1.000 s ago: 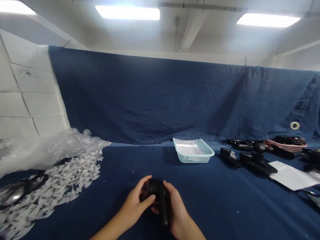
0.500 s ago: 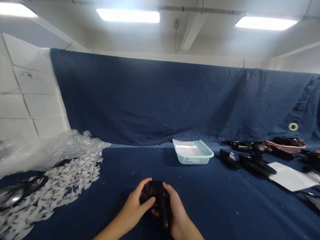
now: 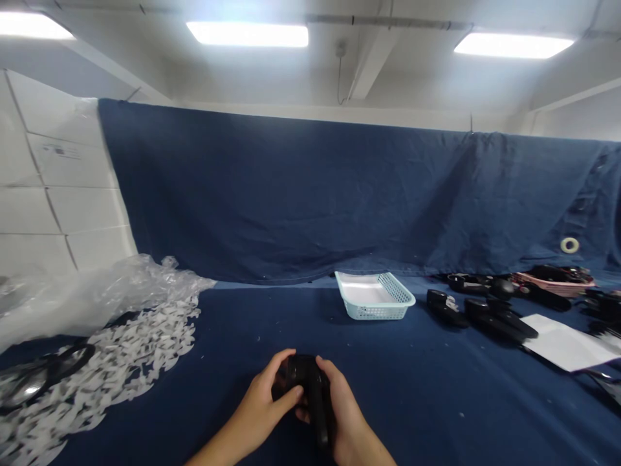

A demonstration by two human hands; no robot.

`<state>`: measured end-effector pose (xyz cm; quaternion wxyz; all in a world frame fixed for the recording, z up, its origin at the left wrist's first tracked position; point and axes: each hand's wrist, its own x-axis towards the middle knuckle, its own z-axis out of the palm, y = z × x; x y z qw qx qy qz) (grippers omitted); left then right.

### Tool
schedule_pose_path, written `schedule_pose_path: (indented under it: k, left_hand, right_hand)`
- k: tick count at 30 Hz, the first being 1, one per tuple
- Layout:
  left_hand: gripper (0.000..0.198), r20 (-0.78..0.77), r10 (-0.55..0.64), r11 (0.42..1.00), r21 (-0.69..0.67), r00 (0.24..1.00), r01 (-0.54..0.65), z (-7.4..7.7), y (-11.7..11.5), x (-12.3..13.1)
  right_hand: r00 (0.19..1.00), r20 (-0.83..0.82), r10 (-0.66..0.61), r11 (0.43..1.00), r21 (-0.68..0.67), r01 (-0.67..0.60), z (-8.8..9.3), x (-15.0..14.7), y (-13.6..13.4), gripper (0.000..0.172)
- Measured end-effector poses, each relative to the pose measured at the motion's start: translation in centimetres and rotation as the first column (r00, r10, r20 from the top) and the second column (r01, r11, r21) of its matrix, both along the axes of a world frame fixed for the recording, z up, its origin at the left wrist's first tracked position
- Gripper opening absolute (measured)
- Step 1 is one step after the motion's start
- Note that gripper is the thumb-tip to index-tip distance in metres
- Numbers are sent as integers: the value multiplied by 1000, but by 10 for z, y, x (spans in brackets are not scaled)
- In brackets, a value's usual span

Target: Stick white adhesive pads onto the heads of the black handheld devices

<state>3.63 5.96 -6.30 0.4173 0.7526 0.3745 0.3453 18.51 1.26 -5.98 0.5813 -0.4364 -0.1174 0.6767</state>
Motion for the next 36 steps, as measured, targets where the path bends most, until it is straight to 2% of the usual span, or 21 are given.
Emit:
schedule_pose_path:
  k: [6,11,16,20,25,31,36]
  left_hand:
    - [54,76,-9,999,-40,997,12,-5,4,0]
    - [55,218,-5,991,-133,976,35,-13,15,1]
    - [57,284,16,977,-207,959,45,-12,22,2]
    - [59,282,84,967,-254,956,-10,-12,26,3]
    - [55,250,150,955,-286,957,-75,-14,29,5]
    - [59,206,143,954,-290,968,-79,-16,25,5]
    - [64,191,92,970,-241,977,-44,-20,21,3]
  right_hand:
    - [1000,0,21,1000,3,-21,-1,2,0,40]
    - [999,-7,41,995,87,-41,0,2,-1,37]
    - [995,22,101,986,134,-103,-4,2,4,43]
    - [988,102,119,985,113,-130,-10,0,10,51]
    - [971,212,113,978,146,-146,-17,0,14,50]
    - [942,315,119,971,160,-176,-21,3,18,58]
    - [939,327,111,979,129,-160,-25,5,21,59]
